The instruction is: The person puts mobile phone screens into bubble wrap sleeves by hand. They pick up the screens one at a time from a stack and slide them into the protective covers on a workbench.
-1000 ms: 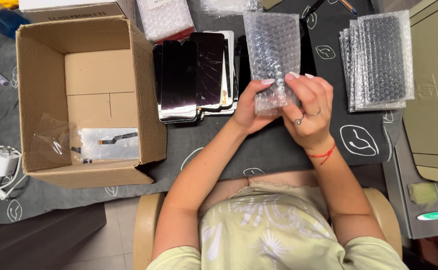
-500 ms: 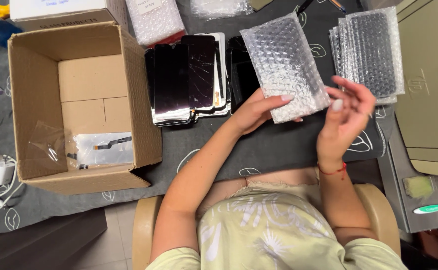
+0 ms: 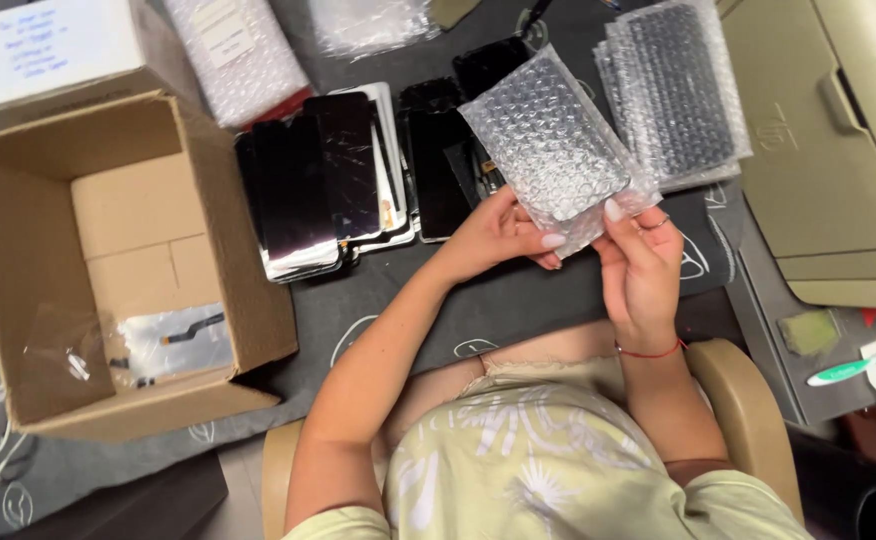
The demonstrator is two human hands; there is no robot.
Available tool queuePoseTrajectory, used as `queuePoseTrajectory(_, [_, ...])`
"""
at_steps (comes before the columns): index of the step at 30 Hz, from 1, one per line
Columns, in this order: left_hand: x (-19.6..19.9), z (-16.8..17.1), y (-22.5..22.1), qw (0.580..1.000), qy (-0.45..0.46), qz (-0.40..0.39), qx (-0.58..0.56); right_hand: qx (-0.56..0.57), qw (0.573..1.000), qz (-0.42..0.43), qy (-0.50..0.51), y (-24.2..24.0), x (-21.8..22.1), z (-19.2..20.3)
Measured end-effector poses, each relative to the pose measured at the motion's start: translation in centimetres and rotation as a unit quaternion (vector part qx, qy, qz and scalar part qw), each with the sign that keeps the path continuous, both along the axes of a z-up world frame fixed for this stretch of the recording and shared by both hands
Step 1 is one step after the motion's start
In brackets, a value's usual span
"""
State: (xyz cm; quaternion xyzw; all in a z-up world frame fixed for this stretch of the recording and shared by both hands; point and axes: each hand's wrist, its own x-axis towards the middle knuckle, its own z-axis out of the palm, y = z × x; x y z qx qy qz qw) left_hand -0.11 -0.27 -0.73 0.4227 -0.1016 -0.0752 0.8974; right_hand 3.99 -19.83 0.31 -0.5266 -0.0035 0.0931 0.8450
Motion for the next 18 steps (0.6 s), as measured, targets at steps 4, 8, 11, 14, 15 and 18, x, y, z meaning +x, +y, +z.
queuePoseTrajectory(4, [0.2,-1.5,0.4,1.000,0.001,-0.016,-0.004,0.035,0.998,-0.048,-0.011,-2.4,2.0,-1.4])
queuePoseTrajectory(8, [0.2,0.3,1.1,1.000,0.009,-0.018,0.019,0.043,0.996,-0.077,-0.021,-4.3,4.3,-2.1])
queuePoseTrajectory(11, [0.2,0.0,1.3,1.000,0.010,-0.015,0.025,0.037,0.993,-0.105,-0.037,-5.5,6.0,-2.3])
queuePoseTrajectory(14, [0.3,-0.2,1.3,0.999,0.009,-0.020,0.034,0.029,0.989,-0.139,-0.049,-5.3,7.4,-0.8])
queuePoseTrajectory(15, [0.2,-0.2,1.3,0.999,0.010,-0.022,0.038,0.025,0.987,-0.151,-0.046,-5.0,7.7,0.0])
queuePoseTrajectory(18, [0.2,0.0,1.4,0.998,0.004,-0.038,0.041,0.023,0.985,-0.166,-0.043,-4.9,9.1,0.1])
